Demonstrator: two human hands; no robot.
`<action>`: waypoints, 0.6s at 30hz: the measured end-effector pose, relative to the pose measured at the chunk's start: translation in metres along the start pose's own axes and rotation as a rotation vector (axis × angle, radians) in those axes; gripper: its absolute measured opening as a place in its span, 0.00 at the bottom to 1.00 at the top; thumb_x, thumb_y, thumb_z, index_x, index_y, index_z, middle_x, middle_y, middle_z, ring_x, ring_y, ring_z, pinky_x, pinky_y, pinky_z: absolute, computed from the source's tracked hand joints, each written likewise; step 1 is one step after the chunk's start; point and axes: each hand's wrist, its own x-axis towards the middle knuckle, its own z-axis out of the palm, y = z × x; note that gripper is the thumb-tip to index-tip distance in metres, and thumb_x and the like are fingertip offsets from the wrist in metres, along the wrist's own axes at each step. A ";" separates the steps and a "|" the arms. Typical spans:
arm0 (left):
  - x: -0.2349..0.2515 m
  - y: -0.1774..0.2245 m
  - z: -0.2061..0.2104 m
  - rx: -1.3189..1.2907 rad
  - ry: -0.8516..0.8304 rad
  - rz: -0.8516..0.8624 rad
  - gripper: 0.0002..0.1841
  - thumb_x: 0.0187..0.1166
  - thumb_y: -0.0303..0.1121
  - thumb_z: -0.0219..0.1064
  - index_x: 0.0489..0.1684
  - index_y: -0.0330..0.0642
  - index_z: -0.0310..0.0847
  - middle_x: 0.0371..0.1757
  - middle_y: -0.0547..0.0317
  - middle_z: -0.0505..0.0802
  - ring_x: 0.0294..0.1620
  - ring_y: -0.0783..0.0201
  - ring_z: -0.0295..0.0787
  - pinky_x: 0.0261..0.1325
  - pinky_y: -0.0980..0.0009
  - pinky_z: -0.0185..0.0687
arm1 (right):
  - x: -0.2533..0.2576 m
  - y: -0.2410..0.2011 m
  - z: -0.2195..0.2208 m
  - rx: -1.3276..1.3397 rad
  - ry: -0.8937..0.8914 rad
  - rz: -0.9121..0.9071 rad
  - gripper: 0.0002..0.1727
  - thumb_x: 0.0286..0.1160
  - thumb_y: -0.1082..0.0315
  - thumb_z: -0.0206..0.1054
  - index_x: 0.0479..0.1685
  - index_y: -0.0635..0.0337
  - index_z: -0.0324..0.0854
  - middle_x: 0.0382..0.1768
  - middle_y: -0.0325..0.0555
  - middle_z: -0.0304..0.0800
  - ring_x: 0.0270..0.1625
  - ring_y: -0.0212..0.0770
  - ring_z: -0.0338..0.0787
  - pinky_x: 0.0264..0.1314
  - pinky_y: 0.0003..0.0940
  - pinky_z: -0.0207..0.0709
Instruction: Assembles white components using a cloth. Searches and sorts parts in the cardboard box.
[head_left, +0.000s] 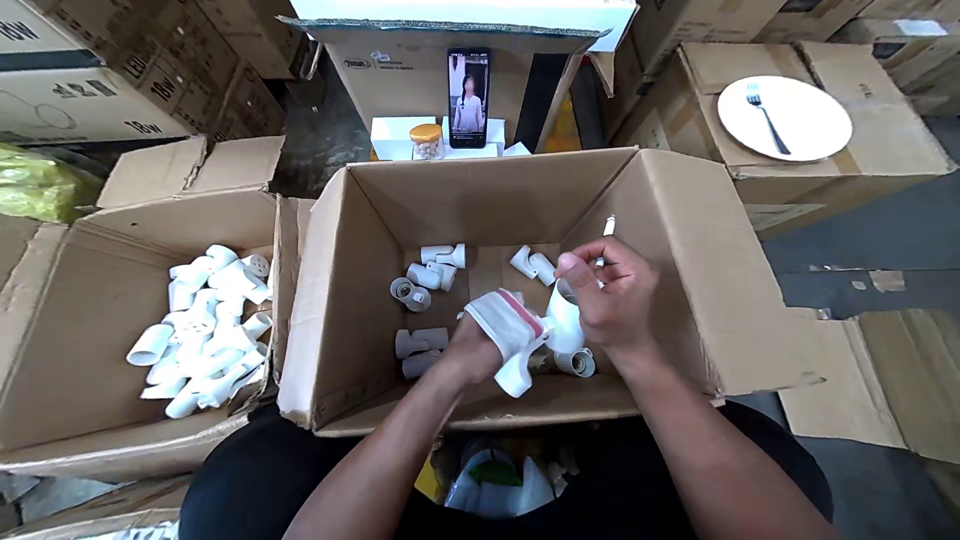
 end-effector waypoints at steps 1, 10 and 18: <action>0.003 -0.002 0.005 0.074 0.068 0.029 0.19 0.68 0.20 0.72 0.58 0.32 0.76 0.43 0.63 0.94 0.46 0.76 0.92 0.58 0.75 0.90 | -0.002 0.003 0.002 -0.003 -0.007 -0.008 0.08 0.75 0.64 0.68 0.34 0.59 0.83 0.28 0.34 0.88 0.27 0.23 0.85 0.31 0.22 0.83; 0.016 0.001 -0.016 -0.396 0.297 -0.010 0.21 0.93 0.40 0.40 0.50 0.43 0.82 0.38 0.58 0.94 0.42 0.66 0.93 0.48 0.66 0.91 | 0.014 -0.006 -0.025 0.172 0.100 -0.252 0.19 0.85 0.44 0.62 0.45 0.50 0.84 0.39 0.33 0.93 0.40 0.32 0.94 0.42 0.31 0.91; 0.001 -0.007 -0.015 -0.534 0.097 -0.059 0.09 0.79 0.36 0.60 0.42 0.44 0.84 0.35 0.58 0.96 0.38 0.67 0.95 0.45 0.67 0.93 | 0.013 0.008 -0.029 0.252 0.237 -0.068 0.16 0.89 0.47 0.55 0.48 0.48 0.80 0.38 0.32 0.92 0.36 0.32 0.92 0.39 0.29 0.89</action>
